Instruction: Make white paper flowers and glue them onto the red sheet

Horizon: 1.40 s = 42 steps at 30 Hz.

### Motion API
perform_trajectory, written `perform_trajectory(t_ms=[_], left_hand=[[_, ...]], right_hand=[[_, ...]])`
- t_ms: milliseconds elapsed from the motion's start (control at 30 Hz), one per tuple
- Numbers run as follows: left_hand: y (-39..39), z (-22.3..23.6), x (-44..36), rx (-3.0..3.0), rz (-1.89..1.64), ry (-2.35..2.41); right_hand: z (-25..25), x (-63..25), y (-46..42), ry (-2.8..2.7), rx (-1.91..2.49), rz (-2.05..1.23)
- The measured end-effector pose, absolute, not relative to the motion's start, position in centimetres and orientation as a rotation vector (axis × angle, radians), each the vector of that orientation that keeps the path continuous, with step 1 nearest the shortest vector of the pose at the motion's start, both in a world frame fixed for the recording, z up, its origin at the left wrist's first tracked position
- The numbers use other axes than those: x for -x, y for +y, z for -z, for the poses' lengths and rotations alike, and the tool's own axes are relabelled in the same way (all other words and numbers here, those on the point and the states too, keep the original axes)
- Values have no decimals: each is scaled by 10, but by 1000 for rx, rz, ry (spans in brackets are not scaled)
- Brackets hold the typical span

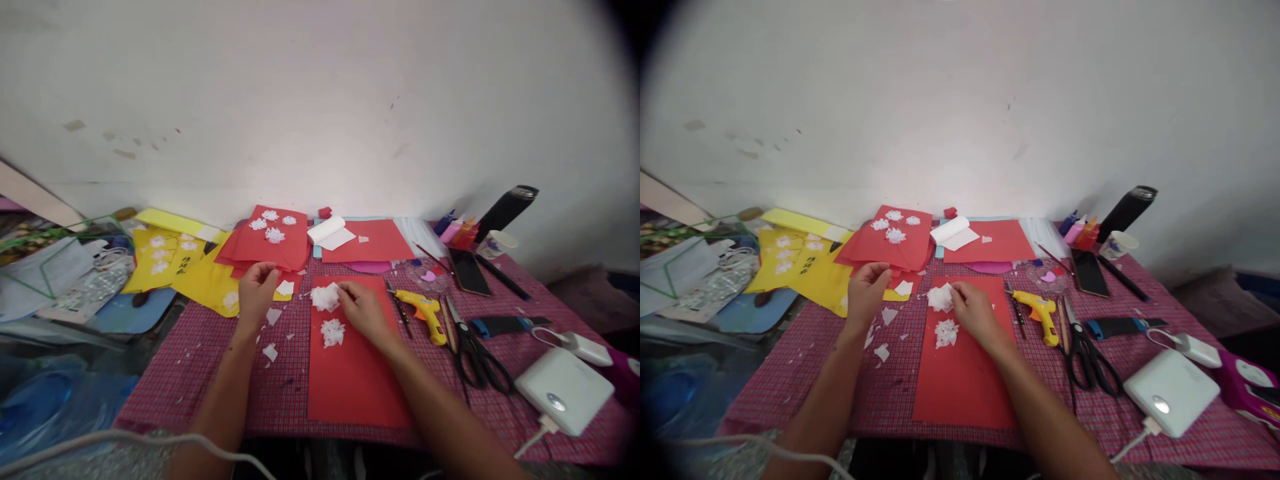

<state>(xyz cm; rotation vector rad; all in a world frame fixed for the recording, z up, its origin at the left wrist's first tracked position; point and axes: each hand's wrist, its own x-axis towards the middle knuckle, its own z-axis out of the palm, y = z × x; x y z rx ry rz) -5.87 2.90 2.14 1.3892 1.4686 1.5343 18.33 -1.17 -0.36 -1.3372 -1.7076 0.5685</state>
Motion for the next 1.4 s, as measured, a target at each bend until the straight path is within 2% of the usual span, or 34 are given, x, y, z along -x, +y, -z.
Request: perform_trajectory(t_ms=[100,300,533,900,1400], left_hand=[[32,-19,70,-1633,-1343,1646],[34,-8,73,-2132,-611,1856],[34,-1,70,-2329,-324,1883],[34,-3,72,-2343,-309,1941],[32,-13,69,-2227,-592,2054]], right_hand=[[7,-178,-14,-1750,1391,-496],[9,-175,-6,-1783,1472,-519],[-1,-189,-5,-1812,1528,-314],[-4,-186,-13,-1833,1423,-305],[-4,-185,-14,-1842,1384,-303]])
